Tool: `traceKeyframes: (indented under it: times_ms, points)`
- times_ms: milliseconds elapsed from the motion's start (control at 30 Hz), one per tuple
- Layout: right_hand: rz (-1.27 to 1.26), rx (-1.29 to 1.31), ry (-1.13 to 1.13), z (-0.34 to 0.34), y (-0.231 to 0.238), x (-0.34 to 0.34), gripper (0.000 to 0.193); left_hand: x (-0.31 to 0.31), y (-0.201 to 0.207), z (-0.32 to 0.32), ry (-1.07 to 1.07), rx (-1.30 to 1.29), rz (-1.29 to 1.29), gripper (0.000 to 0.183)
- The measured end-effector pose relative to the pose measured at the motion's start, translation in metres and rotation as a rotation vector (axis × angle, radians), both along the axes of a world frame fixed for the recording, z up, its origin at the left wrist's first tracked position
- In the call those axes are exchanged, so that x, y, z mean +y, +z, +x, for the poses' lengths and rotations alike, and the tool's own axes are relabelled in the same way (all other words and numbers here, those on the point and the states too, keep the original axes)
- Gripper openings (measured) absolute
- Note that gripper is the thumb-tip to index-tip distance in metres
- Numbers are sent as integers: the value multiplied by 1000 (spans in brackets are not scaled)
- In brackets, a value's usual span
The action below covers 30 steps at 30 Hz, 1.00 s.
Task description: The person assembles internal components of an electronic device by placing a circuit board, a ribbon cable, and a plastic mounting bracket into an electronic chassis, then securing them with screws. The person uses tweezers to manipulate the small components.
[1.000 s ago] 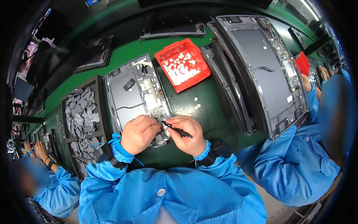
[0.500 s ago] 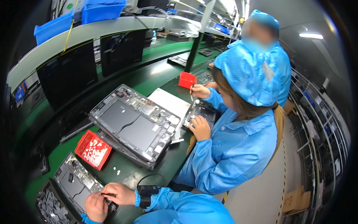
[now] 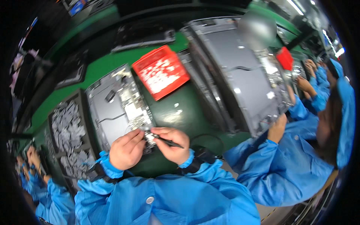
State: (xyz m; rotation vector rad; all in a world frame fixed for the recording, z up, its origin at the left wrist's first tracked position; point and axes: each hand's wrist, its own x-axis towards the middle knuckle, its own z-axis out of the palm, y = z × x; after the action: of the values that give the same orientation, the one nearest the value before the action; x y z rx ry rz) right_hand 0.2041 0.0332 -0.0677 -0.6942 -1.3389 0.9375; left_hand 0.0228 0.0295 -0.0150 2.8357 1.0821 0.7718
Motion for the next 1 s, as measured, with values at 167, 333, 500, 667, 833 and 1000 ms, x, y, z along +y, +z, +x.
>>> traceKeyframes:
  times_ms: [167, 333, 500, 667, 833, 1000]
  points:
    - [155, -196, 30, -1, 6, 8, 30, -5, -3, -4, 18, 48, 55, 17]
    - [209, -338, 31, -1, 9, 7, 33, -7, -3, -4, 37, 39, 34, 16]
    - [210, -348, 39, 1, 10, 6, 34, -5, -5, -4, 27, 21, 22, 16]
    - [235, -336, 27, 1, 8, 8, 36, -5, -5, -3, 34, -2, -1, 15]
    - [244, -340, 21, 0, 7, 8, 34, -5, -7, -3, 33, 0, 2, 15]
    - [263, -385, 10, -1, 9, 8, 33, -4, -7, -3, 34, 16, 19, 16]
